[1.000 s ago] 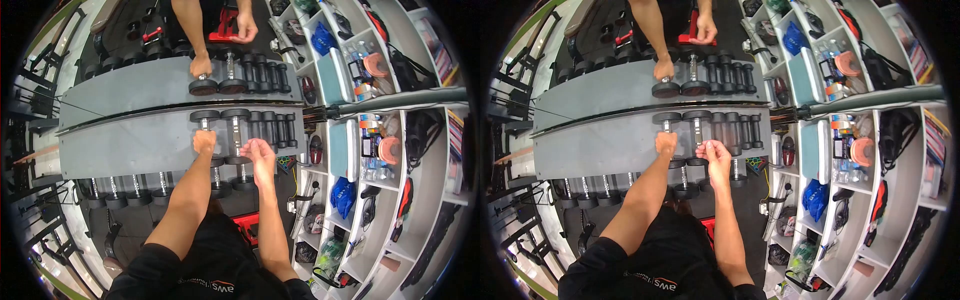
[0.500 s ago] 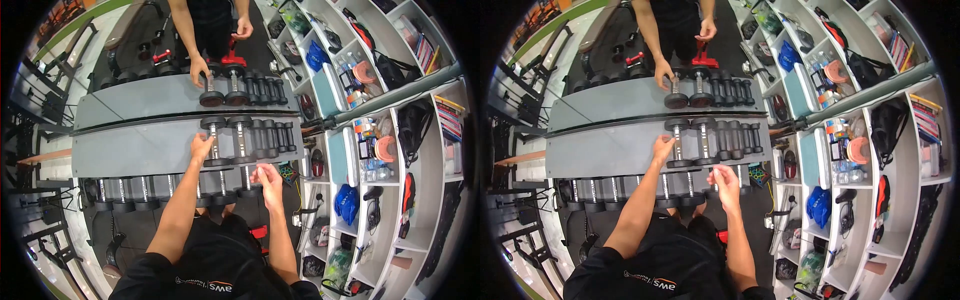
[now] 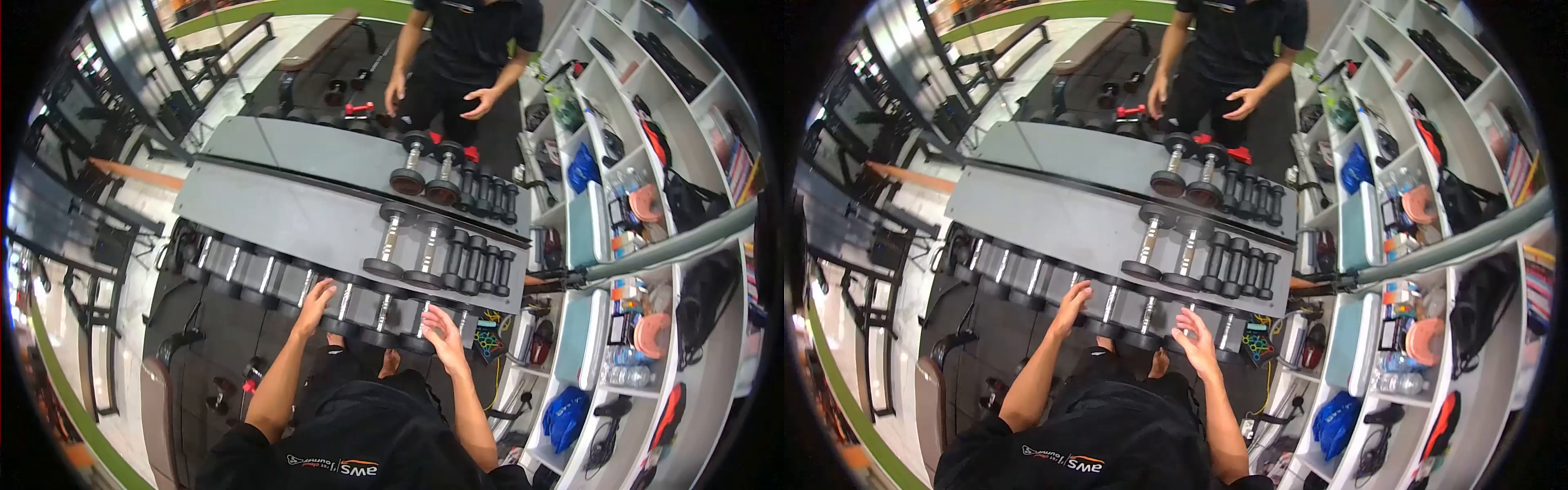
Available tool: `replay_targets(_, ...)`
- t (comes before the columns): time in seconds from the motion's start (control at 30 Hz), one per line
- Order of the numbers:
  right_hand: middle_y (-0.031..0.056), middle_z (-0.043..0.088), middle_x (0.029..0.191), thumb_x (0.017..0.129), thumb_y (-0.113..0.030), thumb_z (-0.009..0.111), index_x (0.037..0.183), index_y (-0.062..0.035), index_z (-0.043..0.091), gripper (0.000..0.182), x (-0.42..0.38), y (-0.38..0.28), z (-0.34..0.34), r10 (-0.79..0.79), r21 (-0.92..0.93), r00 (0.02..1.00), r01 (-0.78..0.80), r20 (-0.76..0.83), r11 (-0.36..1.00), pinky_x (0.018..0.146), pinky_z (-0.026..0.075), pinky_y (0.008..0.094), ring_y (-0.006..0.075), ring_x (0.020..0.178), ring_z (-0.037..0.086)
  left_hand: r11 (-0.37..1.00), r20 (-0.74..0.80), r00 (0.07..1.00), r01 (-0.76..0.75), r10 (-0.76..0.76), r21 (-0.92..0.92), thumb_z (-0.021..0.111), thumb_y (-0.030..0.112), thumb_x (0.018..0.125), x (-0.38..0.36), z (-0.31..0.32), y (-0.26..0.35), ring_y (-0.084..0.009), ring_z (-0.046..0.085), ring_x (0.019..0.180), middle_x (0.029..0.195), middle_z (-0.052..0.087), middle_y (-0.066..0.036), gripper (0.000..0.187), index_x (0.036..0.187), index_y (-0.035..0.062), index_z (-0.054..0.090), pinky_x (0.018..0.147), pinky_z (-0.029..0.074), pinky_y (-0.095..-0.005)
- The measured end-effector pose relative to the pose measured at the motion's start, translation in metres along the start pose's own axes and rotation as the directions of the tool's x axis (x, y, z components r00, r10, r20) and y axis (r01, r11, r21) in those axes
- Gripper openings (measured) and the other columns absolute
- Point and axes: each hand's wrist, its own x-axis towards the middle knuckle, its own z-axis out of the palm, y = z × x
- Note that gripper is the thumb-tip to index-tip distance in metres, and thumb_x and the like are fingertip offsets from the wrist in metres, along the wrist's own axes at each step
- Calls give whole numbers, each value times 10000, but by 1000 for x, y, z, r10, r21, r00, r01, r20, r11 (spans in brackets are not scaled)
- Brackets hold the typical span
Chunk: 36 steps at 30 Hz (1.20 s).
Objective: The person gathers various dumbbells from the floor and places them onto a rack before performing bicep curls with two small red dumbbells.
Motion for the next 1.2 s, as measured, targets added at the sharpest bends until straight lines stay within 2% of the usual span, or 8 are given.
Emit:
replay_targets(0.07,131,520,1364,857,-126,700,1424,-71,431,630,-1,5,-3,-16,3,998,16,58,1000,968,464,374,227,1250,499,998,-16,999,35,-36,-59,591,418,922,-24,5,-14,-208,482,1244,1363,524,-64,557,1379,114,501,962,399,-350)
replay_targets(0.23,155,376,1501,859,-165,695,1493,-98,338,731,-5,3,10,59,-30,957,-53,286,998,1073,359,418,269,1408,322,975,-62,997,23,-38,-222,554,446,942,-97,17,-30,-229,411,1334,1420,472,-105,619,1432,90,430,1027,363,-379)
replay_targets(0.33,150,290,1557,860,-222,682,1515,-107,301,766,-6,9,26,111,-79,897,-85,428,993,1122,276,439,272,1455,230,969,-126,991,16,-48,-247,538,470,942,-137,10,-47,-241,392,1351,1451,439,-124,662,1463,93,381,1068,329,-398)
replay_targets(0.43,138,245,1579,858,-149,640,1519,-61,267,765,-5,11,54,141,-114,827,-93,544,989,1163,208,392,285,1464,213,956,-226,972,-5,-64,-292,529,485,939,-180,-4,-68,-262,373,1367,1470,411,-149,696,1484,93,343,1091,304,-410)
replay_targets(0.47,122,230,1589,857,-176,665,1525,-94,269,781,-5,11,65,156,-107,790,-115,592,988,1145,234,401,272,1474,170,950,-270,960,-13,-75,-311,529,486,938,-195,-9,-74,-262,366,1372,1476,403,-149,699,1486,96,339,1093,301,-410)
replay_targets(0.6,129,214,1592,871,-126,641,1520,-52,258,757,-5,16,114,232,-219,666,-105,709,970,1164,191,380,270,1475,171,909,-434,891,-63,-136,-413,533,488,936,-255,-31,-101,-259,345,1388,1489,387,-148,710,1491,97,328,1095,299,-408)
replay_targets(0.83,119,190,1601,903,-199,585,1544,-156,223,738,-11,38,217,420,-471,446,6,791,882,1152,194,417,283,1480,161,817,-620,740,-173,-260,-550,540,479,938,-343,-64,-176,-236,351,1378,1484,391,-138,707,1493,98,326,1076,315,-390)
replay_targets(1.2,128,216,1590,910,-189,591,1537,-122,236,723,-87,46,398,479,-509,191,172,857,843,1150,232,421,288,1464,206,654,-758,507,-416,-411,-632,557,499,917,-442,-109,-263,-253,395,1344,1472,405,-125,725,1489,113,336,1051,335,-432)
